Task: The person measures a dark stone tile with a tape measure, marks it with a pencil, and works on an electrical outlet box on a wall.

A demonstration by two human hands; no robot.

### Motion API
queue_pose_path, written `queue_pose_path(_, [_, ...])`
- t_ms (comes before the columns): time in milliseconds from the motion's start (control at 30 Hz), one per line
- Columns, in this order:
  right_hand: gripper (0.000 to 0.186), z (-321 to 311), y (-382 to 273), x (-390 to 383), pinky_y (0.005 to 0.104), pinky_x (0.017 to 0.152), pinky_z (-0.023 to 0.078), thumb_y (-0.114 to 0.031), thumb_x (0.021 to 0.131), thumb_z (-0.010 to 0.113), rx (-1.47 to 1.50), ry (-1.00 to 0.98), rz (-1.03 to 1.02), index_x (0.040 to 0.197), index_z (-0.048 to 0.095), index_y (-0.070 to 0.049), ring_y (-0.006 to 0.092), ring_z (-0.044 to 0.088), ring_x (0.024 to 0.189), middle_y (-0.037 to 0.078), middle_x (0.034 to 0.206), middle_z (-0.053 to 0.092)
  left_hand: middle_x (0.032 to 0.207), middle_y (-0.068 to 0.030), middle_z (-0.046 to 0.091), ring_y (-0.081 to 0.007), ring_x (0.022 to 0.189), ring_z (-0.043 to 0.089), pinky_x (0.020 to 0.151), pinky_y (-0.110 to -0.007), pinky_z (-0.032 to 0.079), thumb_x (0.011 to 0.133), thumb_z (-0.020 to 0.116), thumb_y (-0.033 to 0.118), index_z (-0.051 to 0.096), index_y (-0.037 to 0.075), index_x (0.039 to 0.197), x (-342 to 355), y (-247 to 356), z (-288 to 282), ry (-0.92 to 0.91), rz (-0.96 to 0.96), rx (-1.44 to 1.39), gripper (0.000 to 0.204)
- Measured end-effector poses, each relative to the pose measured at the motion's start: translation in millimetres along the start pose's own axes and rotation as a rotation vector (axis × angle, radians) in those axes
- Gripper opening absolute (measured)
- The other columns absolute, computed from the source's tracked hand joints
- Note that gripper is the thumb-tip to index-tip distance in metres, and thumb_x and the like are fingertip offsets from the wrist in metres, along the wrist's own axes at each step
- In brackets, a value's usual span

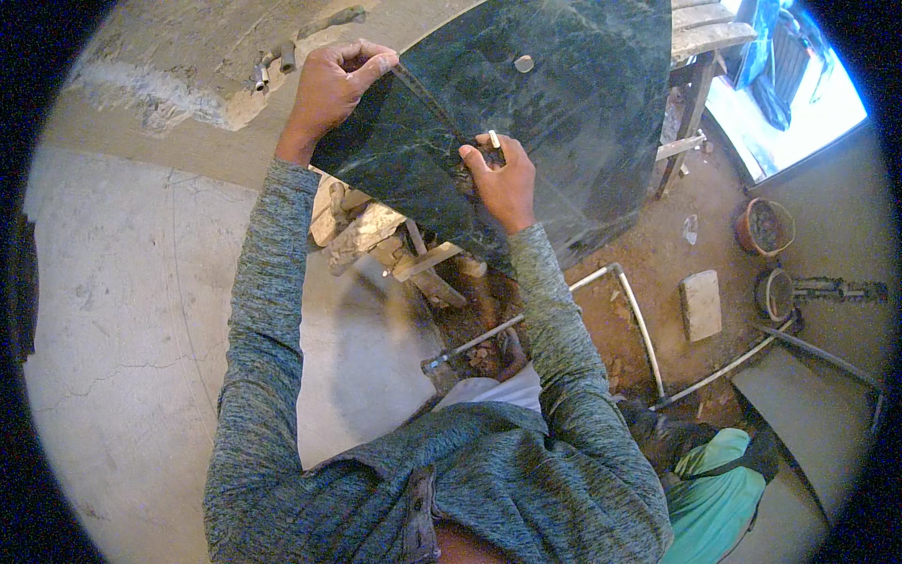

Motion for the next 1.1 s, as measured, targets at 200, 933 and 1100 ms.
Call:
queue_pose_path(200, [0.025, -5.1, 3.1, 3.8, 0.0309, 0.073, 0.051, -0.024, 0.085, 0.078, 0.004, 0.071, -0.048, 0.097, 0.071, -0.003, 0.0158, 0.065, 0.08, 0.006, 0.087, 0.071, 0.084, -0.0058, 0.075, -0.0106, 0.074, 0.067, 0.07, -0.026, 0.052, 0.091, 0.071, 0.021, 0.076, 0.001, 0.096, 1.8, 1.0, 0.3, 0.008, 0.014, -0.002, 0.021])
queue_pose_path(933, [0.083, -10.7, -49.9, 0.2, 0.0351, 0.068, 0.06, -0.066, 0.101, 0.021, 0.826, 0.106, 0.197, 0.104, 0.064, 0.005, 0.0261, 0.07, 0.077, 0.019, 0.095, 0.07, 0.082, -0.003, 0.073, -0.0082, 0.072, 0.065, 0.069, -0.025, 0.052, 0.091, 0.071, 0.023, 0.076, 0.003, 0.099, 0.9, 4.3, 1.8, 0.001, -0.029, -0.029, 0.022])
queue_pose_path(1100, [0.005, 17.8, -68.7, -0.1, 0.03, 0.077, 0.057, 0.001, 0.088, 0.067, 0.817, 0.091, 0.057, 0.092, 0.067, 0.004, 0.017, 0.068, 0.083, 0.012, 0.095, 0.069, 0.084, -0.003, 0.074, -0.0078, 0.075, 0.066, 0.07, -0.024, 0.052, 0.091, 0.071, 0.023, 0.076, 0.002, 0.098, 0.7, -0.5, 0.0, -0.016, -0.062, -0.022, 0.023])
Point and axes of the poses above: each hand's wrist, its own x-axis towards the middle knuckle, its own z-axis out of the palm, y = z × x, the point moved 3 cm from there along x, towards the middle knuckle
